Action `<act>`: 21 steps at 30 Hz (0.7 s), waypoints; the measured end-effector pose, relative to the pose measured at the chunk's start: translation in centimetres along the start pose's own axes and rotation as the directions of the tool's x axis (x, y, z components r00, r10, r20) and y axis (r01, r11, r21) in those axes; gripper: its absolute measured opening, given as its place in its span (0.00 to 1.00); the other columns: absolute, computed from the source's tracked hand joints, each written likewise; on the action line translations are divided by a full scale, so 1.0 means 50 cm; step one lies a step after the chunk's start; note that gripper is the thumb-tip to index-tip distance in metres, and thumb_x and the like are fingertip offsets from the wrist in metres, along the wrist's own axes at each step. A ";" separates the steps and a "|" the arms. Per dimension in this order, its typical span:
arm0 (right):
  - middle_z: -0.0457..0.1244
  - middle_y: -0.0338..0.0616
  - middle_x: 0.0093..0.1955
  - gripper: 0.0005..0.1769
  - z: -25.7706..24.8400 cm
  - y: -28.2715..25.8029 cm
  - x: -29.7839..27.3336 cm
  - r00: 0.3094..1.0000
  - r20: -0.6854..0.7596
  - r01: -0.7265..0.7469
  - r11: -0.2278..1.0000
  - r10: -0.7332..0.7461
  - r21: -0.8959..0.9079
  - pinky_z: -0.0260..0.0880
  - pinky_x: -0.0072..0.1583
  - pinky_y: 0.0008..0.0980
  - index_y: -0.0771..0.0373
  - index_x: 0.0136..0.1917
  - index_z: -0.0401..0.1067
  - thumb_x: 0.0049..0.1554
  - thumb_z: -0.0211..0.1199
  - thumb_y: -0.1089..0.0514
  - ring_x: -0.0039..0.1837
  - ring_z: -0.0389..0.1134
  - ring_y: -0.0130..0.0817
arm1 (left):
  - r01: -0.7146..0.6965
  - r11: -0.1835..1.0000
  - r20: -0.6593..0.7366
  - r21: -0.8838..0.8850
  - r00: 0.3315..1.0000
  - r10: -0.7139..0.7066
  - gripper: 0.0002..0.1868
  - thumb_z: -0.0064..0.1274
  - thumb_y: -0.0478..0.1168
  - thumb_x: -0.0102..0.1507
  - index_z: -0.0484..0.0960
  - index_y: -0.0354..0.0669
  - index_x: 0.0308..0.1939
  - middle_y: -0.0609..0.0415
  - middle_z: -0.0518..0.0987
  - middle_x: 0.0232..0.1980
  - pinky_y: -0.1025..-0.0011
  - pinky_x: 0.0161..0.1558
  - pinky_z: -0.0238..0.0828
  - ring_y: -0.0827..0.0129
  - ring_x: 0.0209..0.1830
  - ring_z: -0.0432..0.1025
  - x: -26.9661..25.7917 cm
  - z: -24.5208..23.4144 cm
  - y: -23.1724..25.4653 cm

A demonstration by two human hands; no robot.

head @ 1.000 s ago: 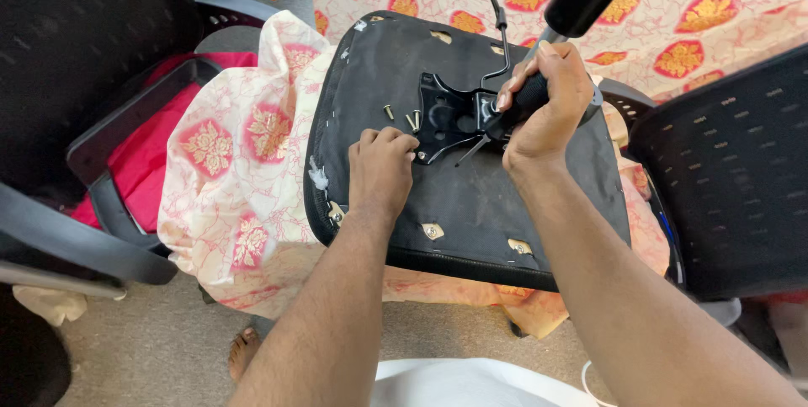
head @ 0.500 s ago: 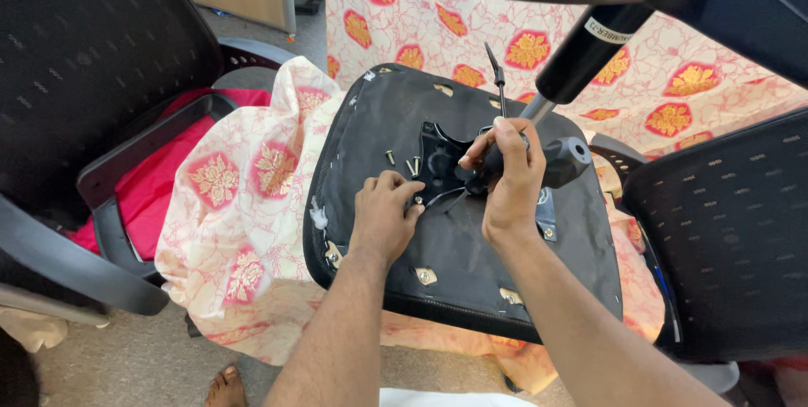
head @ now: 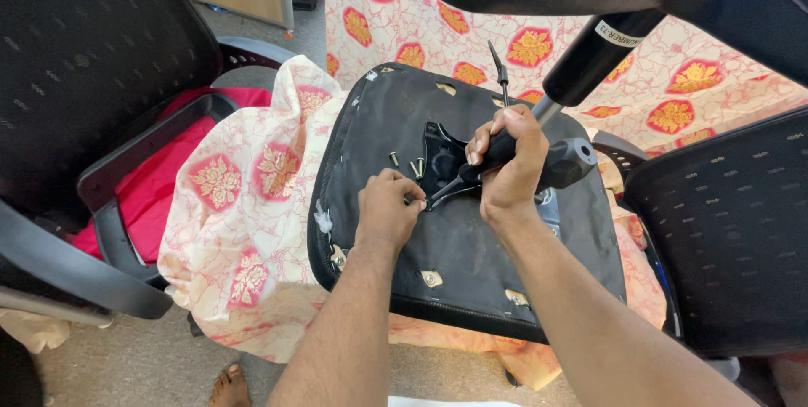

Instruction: The person attaches the gas lift cylinder to the underside of an office chair seat using a screwdriver and multiple screws. The person then positions the chair base with casters over the cylinder and continues to secure the assembly by tightening additional screws.

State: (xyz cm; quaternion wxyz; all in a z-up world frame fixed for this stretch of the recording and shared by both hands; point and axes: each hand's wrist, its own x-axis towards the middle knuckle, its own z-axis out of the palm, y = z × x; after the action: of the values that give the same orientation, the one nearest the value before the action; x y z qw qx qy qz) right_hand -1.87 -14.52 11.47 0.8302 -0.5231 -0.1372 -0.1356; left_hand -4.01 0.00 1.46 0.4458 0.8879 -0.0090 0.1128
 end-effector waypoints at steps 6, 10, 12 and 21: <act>0.56 0.46 0.31 0.13 -0.002 0.011 -0.015 1.000 0.003 -0.016 1.000 0.016 -0.009 0.61 0.40 0.34 0.62 0.40 0.60 0.60 0.54 0.52 0.34 0.58 0.35 | 0.058 0.997 0.038 -0.048 0.998 -0.056 0.07 0.67 0.39 0.53 0.91 0.51 0.36 0.58 0.80 0.47 0.66 0.56 0.71 0.64 0.52 0.73 -0.009 -0.012 -0.002; 0.56 0.45 0.31 0.13 0.006 0.011 -0.011 1.000 0.014 -0.007 0.999 0.007 -0.036 0.61 0.39 0.33 0.61 0.40 0.60 0.59 0.53 0.51 0.33 0.58 0.34 | 0.033 0.998 0.040 -0.047 0.999 -0.031 0.08 0.67 0.39 0.53 0.92 0.52 0.36 0.58 0.81 0.46 0.66 0.57 0.70 0.64 0.51 0.73 -0.003 -0.011 -0.003; 0.56 0.45 0.31 0.13 0.009 0.012 -0.016 1.000 0.023 -0.005 1.000 0.005 -0.025 0.61 0.40 0.33 0.61 0.40 0.60 0.60 0.53 0.51 0.33 0.57 0.34 | 0.008 0.999 0.042 -0.033 0.999 -0.006 0.08 0.67 0.39 0.53 0.92 0.53 0.36 0.58 0.81 0.45 0.65 0.57 0.68 0.64 0.50 0.73 -0.004 -0.008 -0.008; 0.60 0.45 0.42 0.09 0.035 0.014 -0.010 0.994 0.080 0.092 0.977 -0.078 -0.194 0.65 0.50 0.29 0.57 0.52 0.57 0.66 0.54 0.53 0.45 0.62 0.30 | -0.022 1.000 0.004 -0.013 1.000 0.022 0.10 0.71 0.44 0.49 0.91 0.52 0.34 0.59 0.80 0.41 0.63 0.54 0.67 0.63 0.47 0.73 0.003 0.002 -0.013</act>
State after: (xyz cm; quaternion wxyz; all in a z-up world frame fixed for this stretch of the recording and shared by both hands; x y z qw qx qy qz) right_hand -2.20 -12.59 11.42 0.7621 -0.6010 -0.1751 -0.1652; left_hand -3.77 0.32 0.94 0.4502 0.8852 -0.0207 0.1158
